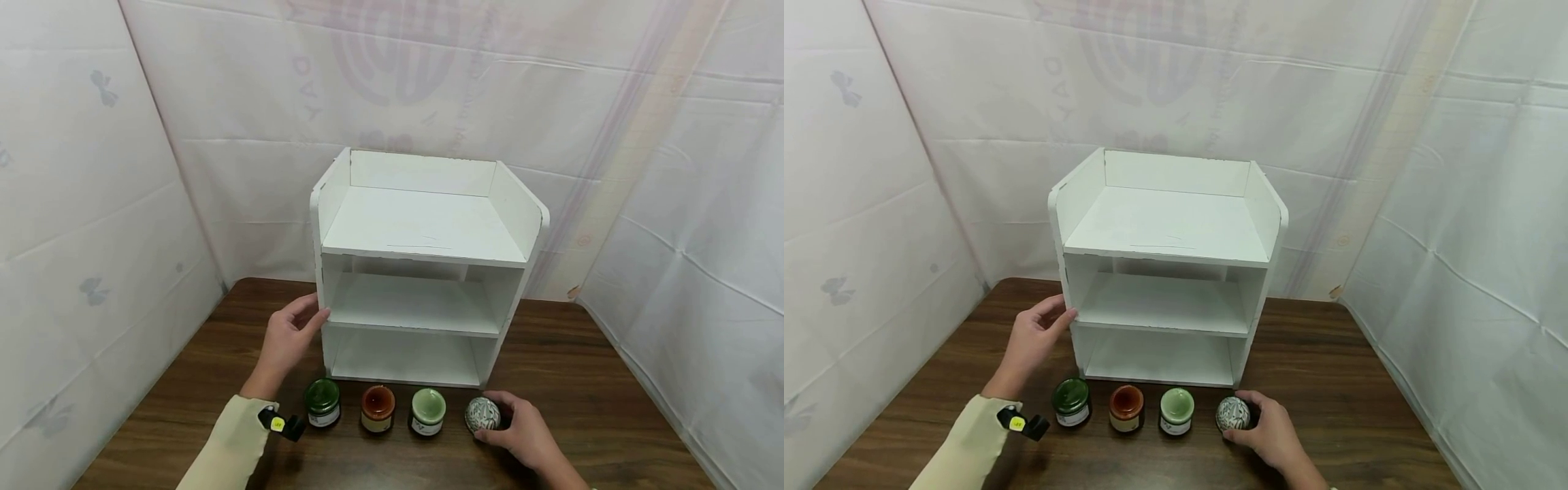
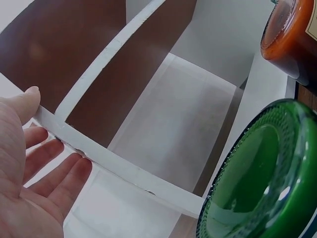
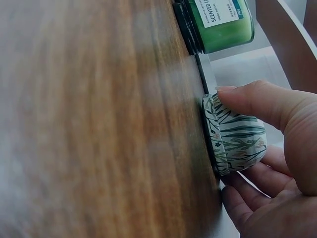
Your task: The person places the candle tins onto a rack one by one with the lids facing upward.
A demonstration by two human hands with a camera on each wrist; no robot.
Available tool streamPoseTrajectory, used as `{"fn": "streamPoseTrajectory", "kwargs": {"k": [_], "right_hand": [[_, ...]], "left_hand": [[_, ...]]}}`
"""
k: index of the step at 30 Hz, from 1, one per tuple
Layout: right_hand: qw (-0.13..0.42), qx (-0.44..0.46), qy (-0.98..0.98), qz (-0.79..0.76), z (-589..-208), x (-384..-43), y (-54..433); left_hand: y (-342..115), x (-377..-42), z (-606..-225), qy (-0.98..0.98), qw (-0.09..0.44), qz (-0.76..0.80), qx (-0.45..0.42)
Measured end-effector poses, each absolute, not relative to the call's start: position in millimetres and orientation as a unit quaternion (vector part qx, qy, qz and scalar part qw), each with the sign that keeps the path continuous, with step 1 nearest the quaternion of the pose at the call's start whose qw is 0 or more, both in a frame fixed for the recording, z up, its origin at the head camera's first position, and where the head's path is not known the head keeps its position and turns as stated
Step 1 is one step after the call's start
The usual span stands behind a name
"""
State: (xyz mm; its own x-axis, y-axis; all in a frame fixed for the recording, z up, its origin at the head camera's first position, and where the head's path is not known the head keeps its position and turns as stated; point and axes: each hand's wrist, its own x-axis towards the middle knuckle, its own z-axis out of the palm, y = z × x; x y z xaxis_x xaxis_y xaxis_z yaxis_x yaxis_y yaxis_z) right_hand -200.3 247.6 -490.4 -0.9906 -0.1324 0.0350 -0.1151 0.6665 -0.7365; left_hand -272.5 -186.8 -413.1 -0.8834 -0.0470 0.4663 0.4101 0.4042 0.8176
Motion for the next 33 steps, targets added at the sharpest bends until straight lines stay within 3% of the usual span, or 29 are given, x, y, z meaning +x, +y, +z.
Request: {"fn": "streamPoseTrajectory", "kwargs": {"k": [33], "right_hand": [[-0.006,-0.062,0.908,-0.414,-487.7,-199.5,246.9]], "left_hand": [[-185.7,-270.7,-411.6,-0.808,0.202,-0.542,-0.112]]}}
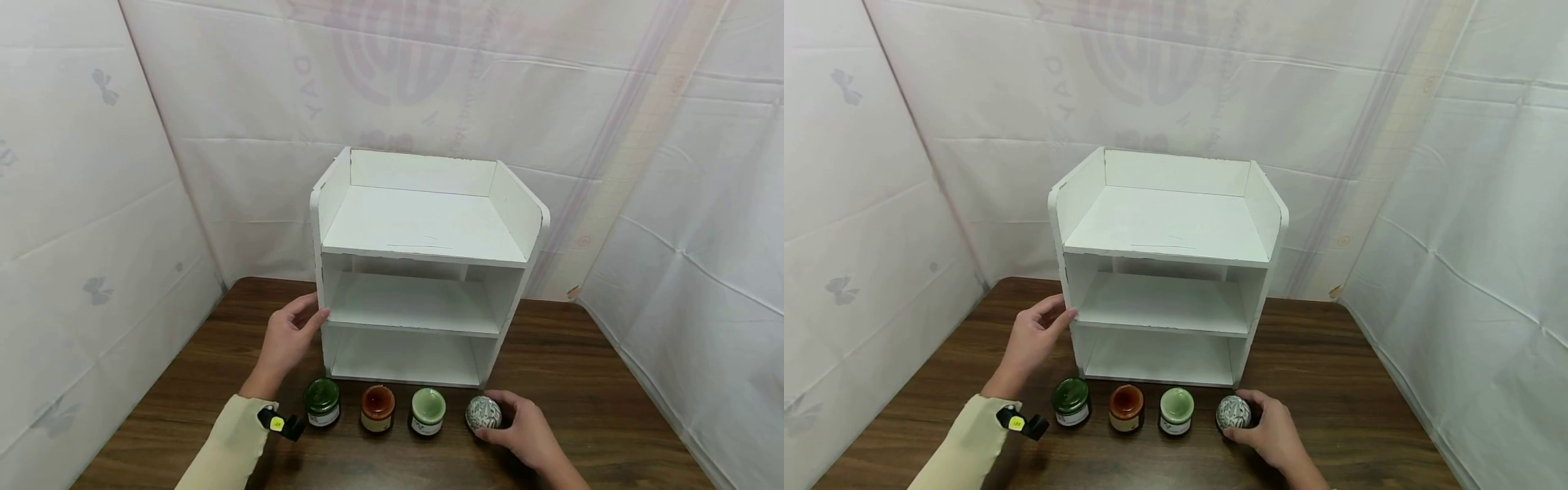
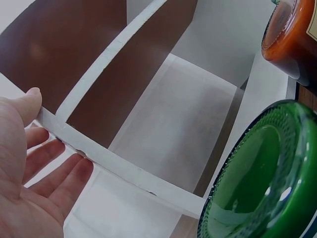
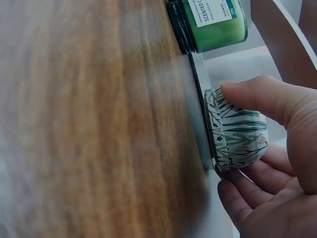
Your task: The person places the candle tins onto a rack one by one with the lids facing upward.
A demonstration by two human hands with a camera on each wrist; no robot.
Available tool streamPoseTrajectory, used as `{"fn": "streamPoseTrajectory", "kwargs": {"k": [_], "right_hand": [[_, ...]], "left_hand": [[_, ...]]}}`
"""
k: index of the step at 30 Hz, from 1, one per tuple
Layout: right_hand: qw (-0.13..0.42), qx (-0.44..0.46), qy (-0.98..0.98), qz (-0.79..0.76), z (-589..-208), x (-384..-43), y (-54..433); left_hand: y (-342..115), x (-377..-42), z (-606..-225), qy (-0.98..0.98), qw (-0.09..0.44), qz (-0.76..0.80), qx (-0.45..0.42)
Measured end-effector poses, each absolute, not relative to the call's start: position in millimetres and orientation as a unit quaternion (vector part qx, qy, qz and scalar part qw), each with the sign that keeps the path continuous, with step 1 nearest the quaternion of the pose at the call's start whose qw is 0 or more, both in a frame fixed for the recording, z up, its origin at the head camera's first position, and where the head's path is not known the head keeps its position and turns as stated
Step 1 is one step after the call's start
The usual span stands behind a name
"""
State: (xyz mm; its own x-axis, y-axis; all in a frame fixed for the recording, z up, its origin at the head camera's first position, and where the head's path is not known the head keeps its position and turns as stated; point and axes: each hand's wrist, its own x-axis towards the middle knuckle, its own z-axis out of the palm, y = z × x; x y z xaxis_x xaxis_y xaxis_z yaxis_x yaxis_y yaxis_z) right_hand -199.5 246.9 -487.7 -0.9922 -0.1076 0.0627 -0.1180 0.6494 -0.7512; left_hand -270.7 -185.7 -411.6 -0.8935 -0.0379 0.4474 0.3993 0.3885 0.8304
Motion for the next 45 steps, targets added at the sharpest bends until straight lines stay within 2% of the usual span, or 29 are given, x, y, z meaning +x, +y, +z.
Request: {"fn": "streamPoseTrajectory", "kwargs": {"k": [14,32,45], "right_hand": [[0.004,0.057,-0.901,0.430,-482.6,-198.8,245.9],[0.045,0.042,-0.902,0.428,-470.4,-199.4,244.6],[0.048,0.045,-0.892,0.447,-467.2,-199.2,241.0]], "left_hand": [[-186.5,-273.4,-413.5,-0.817,0.208,-0.526,-0.109],[-186.2,-270.8,-411.1,-0.816,0.196,-0.534,-0.105],[-186.6,-272.0,-412.1,-0.822,0.197,-0.525,-0.105]]}}
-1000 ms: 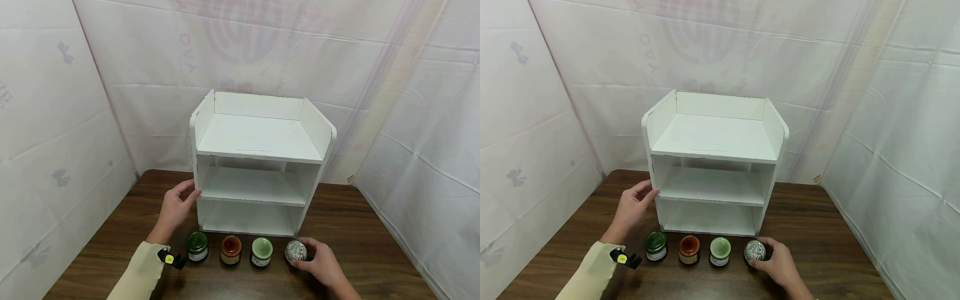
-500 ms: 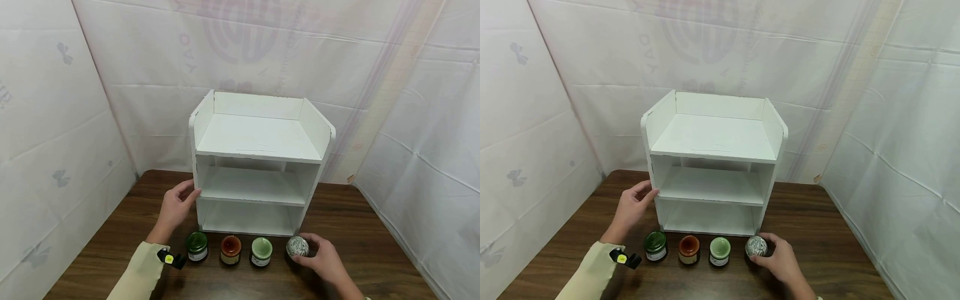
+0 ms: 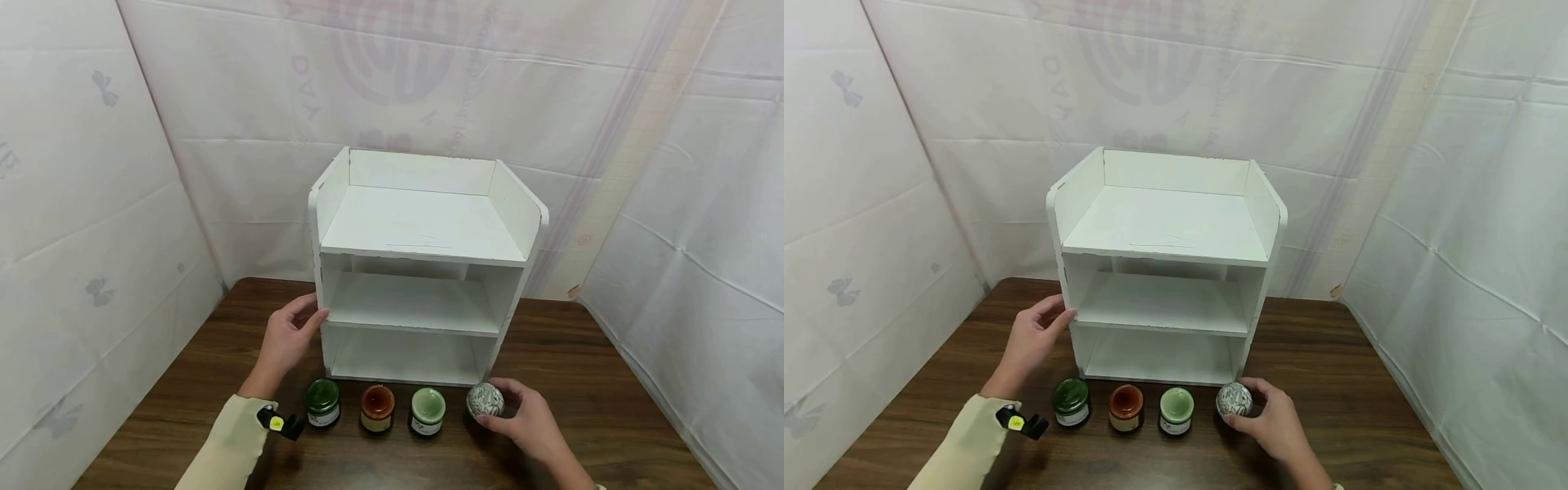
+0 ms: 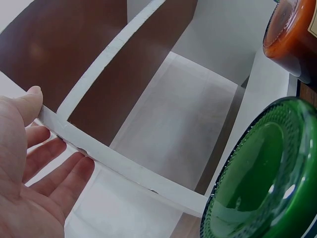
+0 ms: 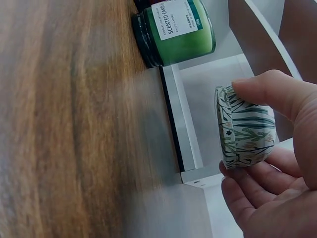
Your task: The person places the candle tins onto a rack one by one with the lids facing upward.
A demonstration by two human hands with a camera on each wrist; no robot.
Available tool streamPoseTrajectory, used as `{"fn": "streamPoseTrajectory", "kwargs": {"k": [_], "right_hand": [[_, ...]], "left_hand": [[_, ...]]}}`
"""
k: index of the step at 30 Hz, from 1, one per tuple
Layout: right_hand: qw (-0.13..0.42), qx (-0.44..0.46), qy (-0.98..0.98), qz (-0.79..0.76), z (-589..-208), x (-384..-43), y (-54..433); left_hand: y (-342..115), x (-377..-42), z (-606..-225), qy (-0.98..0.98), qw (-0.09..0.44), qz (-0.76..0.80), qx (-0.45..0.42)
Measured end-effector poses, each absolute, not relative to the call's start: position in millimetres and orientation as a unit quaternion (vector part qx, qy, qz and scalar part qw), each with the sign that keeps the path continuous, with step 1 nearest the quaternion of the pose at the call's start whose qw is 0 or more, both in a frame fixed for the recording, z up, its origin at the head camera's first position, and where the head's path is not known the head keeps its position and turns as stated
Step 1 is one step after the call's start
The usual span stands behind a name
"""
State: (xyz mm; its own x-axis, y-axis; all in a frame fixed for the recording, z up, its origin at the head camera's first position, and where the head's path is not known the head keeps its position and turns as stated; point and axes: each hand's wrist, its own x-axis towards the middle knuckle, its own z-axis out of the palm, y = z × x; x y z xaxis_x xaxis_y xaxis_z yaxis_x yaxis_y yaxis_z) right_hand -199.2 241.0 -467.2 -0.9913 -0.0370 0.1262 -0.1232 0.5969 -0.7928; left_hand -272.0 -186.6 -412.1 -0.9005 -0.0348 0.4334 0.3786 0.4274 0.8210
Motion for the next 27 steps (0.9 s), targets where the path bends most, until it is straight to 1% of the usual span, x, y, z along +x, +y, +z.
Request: {"fn": "streamPoseTrajectory", "kwargs": {"k": [13,27], "right_hand": [[0.070,0.049,-0.881,0.466,-464.8,-198.0,237.5],[0.075,0.084,-0.856,0.504,-459.0,-198.8,236.1]], "left_hand": [[-186.8,-270.7,-411.7,-0.816,0.199,-0.532,-0.107],[-186.8,-272.1,-412.2,-0.817,0.196,-0.533,-0.101]]}}
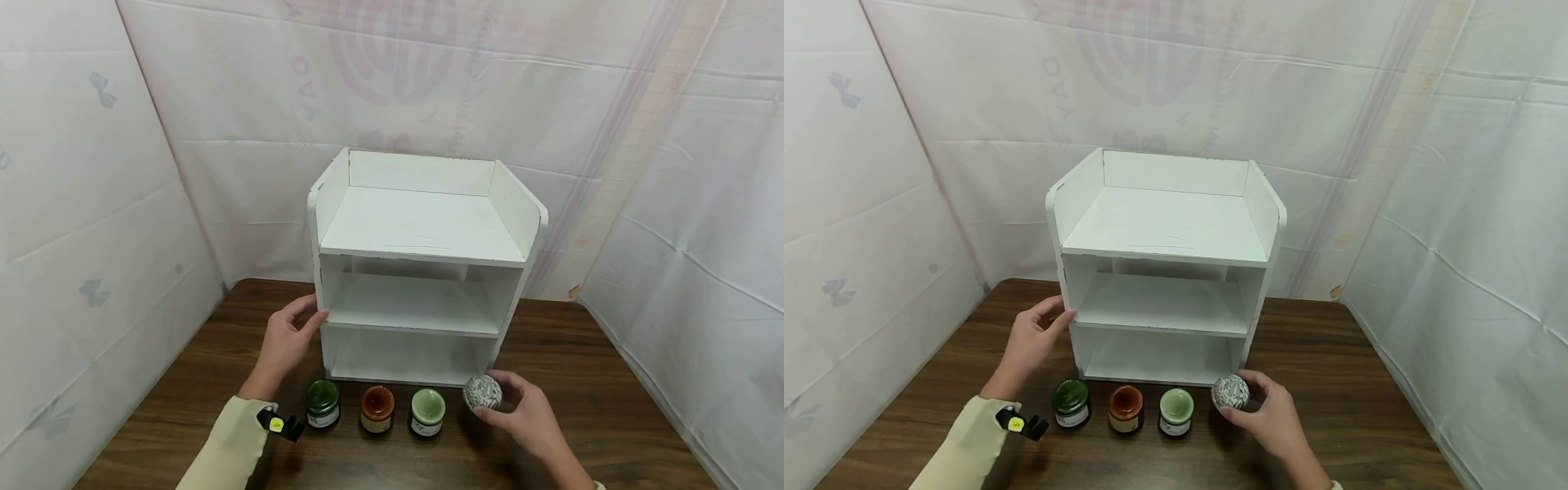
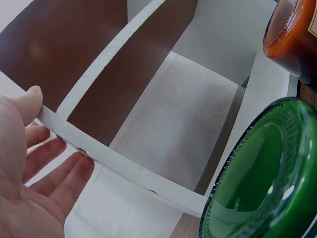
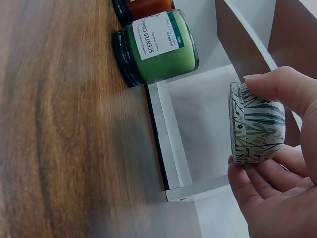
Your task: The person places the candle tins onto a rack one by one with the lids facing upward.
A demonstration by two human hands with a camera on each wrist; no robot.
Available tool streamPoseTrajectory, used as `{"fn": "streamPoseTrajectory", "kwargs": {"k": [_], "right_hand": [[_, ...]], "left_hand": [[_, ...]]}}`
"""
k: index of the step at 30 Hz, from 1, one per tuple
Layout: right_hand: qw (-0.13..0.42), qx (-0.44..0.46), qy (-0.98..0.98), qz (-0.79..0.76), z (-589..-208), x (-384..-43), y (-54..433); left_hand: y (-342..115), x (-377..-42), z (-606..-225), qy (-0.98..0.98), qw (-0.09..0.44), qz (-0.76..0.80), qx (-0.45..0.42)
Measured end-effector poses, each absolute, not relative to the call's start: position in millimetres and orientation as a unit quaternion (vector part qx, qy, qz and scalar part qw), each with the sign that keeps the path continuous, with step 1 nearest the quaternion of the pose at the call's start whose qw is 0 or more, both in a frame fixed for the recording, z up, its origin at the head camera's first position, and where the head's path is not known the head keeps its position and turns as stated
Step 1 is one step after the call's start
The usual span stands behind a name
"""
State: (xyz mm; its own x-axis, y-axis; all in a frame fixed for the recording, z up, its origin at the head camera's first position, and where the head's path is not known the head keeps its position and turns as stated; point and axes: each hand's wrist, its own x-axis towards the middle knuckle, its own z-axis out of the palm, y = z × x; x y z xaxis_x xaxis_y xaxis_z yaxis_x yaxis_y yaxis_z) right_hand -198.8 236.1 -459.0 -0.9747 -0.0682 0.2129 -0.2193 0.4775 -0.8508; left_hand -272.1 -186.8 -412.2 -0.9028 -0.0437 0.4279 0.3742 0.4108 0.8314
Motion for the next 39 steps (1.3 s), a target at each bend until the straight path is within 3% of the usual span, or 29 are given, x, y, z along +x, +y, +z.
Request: {"fn": "streamPoseTrajectory", "kwargs": {"k": [39], "right_hand": [[0.070,0.120,-0.783,0.607,-448.7,-196.8,220.5]], "left_hand": [[-186.2,-272.1,-412.1,-0.820,0.203,-0.526,-0.102]]}}
